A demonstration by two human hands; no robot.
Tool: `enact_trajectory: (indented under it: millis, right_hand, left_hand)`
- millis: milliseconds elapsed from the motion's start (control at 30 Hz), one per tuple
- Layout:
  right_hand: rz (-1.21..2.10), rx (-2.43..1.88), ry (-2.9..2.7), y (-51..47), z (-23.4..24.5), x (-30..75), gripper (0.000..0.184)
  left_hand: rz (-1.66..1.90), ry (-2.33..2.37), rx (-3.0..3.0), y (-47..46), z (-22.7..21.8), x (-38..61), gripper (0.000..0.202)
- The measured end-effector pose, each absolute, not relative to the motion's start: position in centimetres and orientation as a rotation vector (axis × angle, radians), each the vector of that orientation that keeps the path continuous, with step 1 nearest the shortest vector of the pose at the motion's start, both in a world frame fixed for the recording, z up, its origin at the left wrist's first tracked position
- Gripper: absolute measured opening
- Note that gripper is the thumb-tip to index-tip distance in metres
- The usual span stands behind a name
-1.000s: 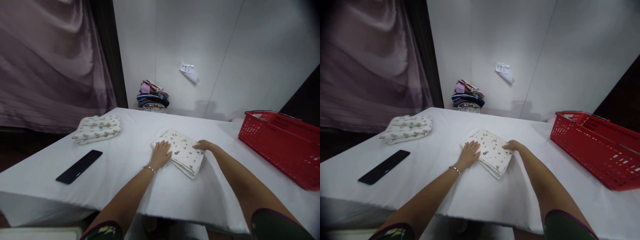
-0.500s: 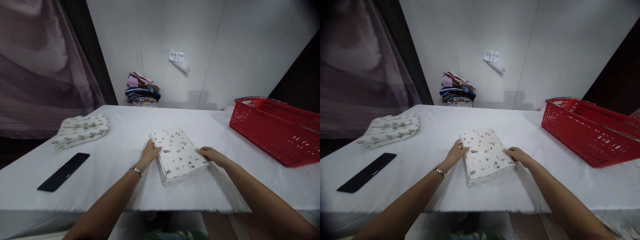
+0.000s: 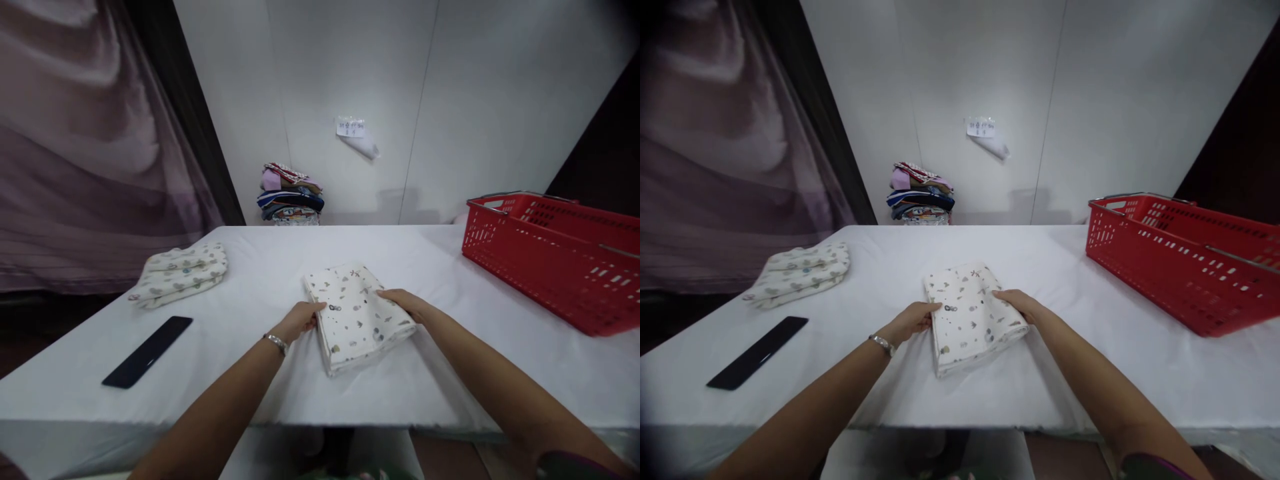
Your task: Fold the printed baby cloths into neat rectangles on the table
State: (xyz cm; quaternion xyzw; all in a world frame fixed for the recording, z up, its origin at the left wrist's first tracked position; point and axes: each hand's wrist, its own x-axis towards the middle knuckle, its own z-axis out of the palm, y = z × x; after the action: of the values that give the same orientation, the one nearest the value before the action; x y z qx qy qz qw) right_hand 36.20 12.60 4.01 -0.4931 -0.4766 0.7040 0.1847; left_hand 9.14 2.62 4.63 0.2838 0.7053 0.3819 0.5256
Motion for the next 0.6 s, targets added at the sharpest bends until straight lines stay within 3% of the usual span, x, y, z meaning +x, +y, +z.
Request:
enact_trajectory:
  millis: [200, 433, 600]
  right_hand:
    - [1.718, -1.365, -1.567, 11.2, 5.2, 35.1, 0.039]
    - [0.584, -1.420, -2.502, 6.2, 9.5, 30.5, 0.030]
    - [0.138, -1.278, -2.661, 0.8, 10.2, 25.4, 0.024]
  left_hand:
    - [0.934, 1.633, 0.693, 2.3, 5.2, 9.5, 0.033]
    - [1.030, 1.562, 0.618, 2.0, 4.3, 9.1, 0.024]
    - [1.053, 1.502, 0.624, 2.1, 3.1, 8.5, 0.011]
